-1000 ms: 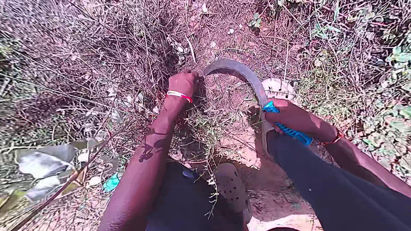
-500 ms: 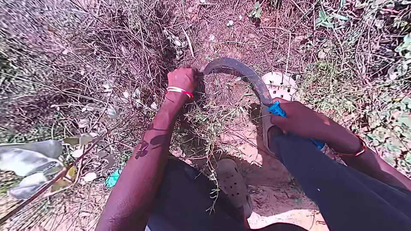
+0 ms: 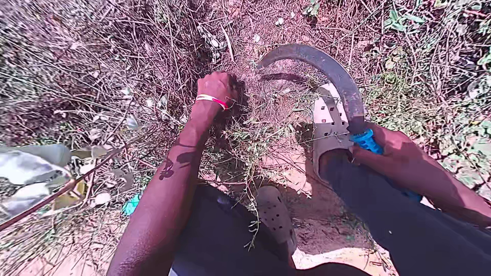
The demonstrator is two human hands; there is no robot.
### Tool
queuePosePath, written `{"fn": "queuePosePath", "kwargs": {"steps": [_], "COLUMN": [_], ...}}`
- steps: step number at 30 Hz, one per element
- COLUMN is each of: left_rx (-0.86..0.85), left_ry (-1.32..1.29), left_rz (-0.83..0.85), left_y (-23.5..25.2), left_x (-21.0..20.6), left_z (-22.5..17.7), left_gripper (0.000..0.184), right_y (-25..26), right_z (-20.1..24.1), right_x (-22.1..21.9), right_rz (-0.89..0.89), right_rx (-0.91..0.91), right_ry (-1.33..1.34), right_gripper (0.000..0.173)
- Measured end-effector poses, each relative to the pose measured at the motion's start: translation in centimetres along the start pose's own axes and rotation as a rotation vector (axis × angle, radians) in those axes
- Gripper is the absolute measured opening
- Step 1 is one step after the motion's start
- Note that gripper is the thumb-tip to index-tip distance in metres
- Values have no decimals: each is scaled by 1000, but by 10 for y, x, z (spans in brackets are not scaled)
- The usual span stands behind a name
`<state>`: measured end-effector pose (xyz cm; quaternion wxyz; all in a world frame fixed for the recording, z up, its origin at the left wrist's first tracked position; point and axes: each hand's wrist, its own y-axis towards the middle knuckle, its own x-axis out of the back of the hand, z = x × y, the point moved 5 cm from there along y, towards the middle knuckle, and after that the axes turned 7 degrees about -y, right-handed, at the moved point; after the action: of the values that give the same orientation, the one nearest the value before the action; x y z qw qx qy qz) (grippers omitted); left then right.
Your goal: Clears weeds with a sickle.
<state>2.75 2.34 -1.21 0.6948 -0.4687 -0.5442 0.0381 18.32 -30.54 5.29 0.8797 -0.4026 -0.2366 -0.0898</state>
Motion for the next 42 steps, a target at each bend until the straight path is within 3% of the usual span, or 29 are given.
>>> {"fn": "queuePosePath", "kwargs": {"steps": [1, 3, 5, 8, 11, 12, 13, 14, 15, 19, 21, 22, 23, 24, 25, 26, 27, 28, 31, 34, 35, 36, 37, 39, 42], "left_rx": [10, 100, -7, -15, -17, 20, 83, -7, -50, -64, -76, -15, 86, -132, -309, -318, -139, -49, -149, -127, -118, -146, -195, -56, -15], "left_ry": [-10, -14, -69, -78, -55, -39, -19, -80, -111, -131, -95, -37, 52, 36, 7, -3, -3, -68, -69, 65, 66, 38, -8, 81, 72], "left_rz": [16, 275, -5, 31, -2, 95, 302, 48, -41, -43, -94, 0, 300, -71, -294, -233, 92, 143, -31, 86, 121, 53, -76, 90, 121], "left_y": [-8, -27, -6, 10, -5, -15, -20, -11, 2, 14, -1, -17, -28, -35, -40, -54, -75, -94, -130, -109, -87, -68, -50, -24, 11], "left_x": [5, 23, 4, -3, 1, 10, 21, 6, -4, -6, 0, 11, 30, 20, 17, 27, 48, 54, 34, 23, 18, 10, -2, -10, -24], "left_z": [-1, -8, 6, 8, 5, 1, -4, 5, 12, 21, 14, 2, -14, -10, -13, -29, -56, -71, -46, -50, -57, -58, -51, -43, -25], "left_gripper": [31, 42, 31, 29, 30, 35, 43, 36, 33, 29, 29, 33, 41, 31, 25, 25, 32, 37, 52, 85, 89, 90, 88, 77, 50], "right_y": [6, 17, 35, 58, 60, 60, 60, 59, 58, 42, 29, 23, 20, 18, 17, 17, 16, 16, 15, 13, 12, 12, 14, 19, 26], "right_z": [6, 21, 29, 29, 29, 28, 27, 26, 25, 29, 25, 22, 18, 15, 12, 10, 10, 10, 9, 4, 3, 0, -3, -9, -16], "right_x": [0, -4, -16, -35, -42, -41, -39, -38, -37, -33, -30, -29, -28, -27, -27, -28, -28, -28, -27, -25, -24, -23, -22, -22, -25], "right_rz": [-29, -66, -28, 230, 278, 265, 261, 256, 246, 222, 208, 201, 183, 174, 159, 137, 119, 99, 15, -117, -149, -168, -164, -142, -94], "right_rx": [32, 116, 191, 63, 38, 45, 43, 39, 38, 56, 71, 77, 88, 90, 99, 114, 131, 144, 182, 213, 197, 162, 112, 33, -19], "right_ry": [-5, 10, 6, -128, -170, -165, -157, -156, -166, -283, -317, -320, -318, -308, -301, -295, -291, -290, -310, -257, -218, -177, -136, -82, -25], "right_gripper": [30, 22, 20, 16, 16, 16, 18, 19, 19, 23, 28, 28, 28, 29, 29, 28, 28, 28, 31, 37, 39, 42, 41, 40, 32]}}
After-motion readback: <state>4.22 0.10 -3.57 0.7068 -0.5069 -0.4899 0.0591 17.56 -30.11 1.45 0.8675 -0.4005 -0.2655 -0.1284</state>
